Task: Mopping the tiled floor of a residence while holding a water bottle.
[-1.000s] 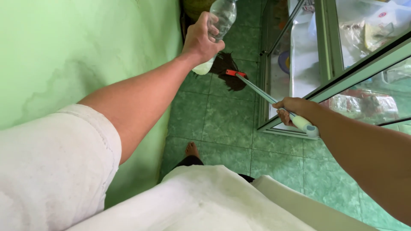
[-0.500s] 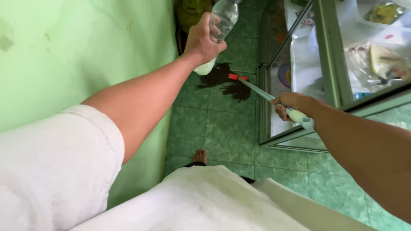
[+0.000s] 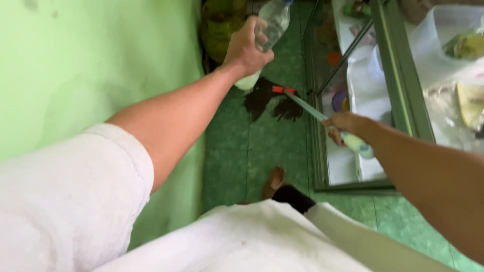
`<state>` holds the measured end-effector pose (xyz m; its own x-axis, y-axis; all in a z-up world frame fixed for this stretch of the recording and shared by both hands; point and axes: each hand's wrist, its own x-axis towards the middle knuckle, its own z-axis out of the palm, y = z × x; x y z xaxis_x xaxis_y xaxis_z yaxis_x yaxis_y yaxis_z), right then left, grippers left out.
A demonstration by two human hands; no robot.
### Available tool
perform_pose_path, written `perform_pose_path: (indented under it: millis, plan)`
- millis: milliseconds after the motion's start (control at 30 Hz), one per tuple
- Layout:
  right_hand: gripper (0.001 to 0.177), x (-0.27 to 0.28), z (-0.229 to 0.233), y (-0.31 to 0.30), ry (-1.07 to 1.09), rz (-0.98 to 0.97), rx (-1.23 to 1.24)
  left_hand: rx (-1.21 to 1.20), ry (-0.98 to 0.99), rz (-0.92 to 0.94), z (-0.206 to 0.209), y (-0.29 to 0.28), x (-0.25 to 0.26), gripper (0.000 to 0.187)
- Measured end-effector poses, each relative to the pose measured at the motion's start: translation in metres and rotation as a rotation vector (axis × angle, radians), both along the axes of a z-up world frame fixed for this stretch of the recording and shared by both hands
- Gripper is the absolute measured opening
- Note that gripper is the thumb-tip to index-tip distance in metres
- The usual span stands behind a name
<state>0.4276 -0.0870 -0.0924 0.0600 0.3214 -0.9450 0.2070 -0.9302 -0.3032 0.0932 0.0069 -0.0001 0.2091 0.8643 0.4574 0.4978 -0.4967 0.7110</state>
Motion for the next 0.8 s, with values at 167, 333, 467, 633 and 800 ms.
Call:
perform_pose_path:
  millis: [167, 333, 467, 633, 800]
  plan:
    - [0.031, 0.004, -0.007, 0.06, -0.016, -0.021, 0.05, -0.051, 0.065, 0.028, -0.002, 0.067, 0.007, 0.057]
    - [0.03, 0.018, -0.009, 0.142, -0.07, 0.148, 0.138, -0.089, 0.121, 0.016, -0.004, 0.146, 0.017, 0.058]
    - [0.031, 0.046, -0.021, 0.23, -0.126, 0.245, 0.233, -0.026, 0.081, 0.011, 0.01, 0.219, 0.031, 0.059]
    - [0.041, 0.069, -0.074, 0.299, -0.146, 0.342, 0.231, 0.019, 0.044, 0.043, 0.024, 0.266, 0.038, 0.055]
    - [0.047, 0.051, -0.085, 0.348, -0.197, 0.417, 0.338, -0.122, 0.084, 0.124, 0.025, 0.323, 0.035, 0.054]
